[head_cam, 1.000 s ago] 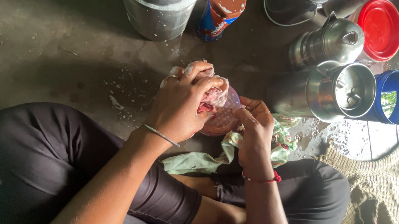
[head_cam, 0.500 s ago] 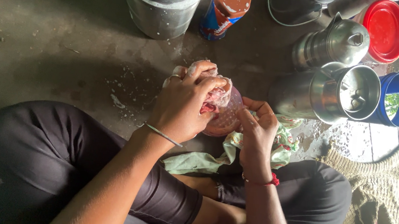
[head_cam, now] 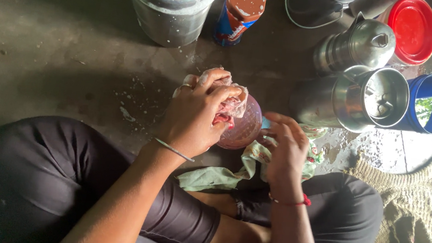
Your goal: The person scrubs a small plastic container with a pink lid using a cloth and a blue sponge. They wipe the container's exterior and lid, then rinse the cloth in a blue bucket before wiping the container again.
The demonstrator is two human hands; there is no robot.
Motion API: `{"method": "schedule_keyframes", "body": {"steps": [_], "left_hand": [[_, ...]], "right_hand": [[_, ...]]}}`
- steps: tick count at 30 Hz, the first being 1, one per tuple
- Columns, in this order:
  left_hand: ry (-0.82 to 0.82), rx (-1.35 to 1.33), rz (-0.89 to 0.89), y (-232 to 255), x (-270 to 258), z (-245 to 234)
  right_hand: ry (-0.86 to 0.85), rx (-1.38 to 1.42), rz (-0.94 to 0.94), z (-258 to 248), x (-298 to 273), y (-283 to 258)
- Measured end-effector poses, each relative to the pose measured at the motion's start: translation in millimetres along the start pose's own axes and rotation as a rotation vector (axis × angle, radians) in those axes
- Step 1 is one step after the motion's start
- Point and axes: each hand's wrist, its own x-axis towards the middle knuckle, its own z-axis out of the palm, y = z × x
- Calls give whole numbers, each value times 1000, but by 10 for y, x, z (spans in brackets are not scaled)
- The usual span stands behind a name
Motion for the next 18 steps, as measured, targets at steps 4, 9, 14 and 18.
{"method": "schedule_keyframes", "body": {"steps": [4,9,14,18], "left_hand": [[159,-41,19,-24,-5,-27],[331,-92,-143,81,88,-125],[235,-307,-566,294,90,-206],[174,-127,-228,371,29,-142]], "right_hand": [[84,145,151,-248,85,24],[37,-39,84,-423,134,73],[-74,-779,-375,-508,140,89],[-198,-1153,-616,-532,159,192]]}}
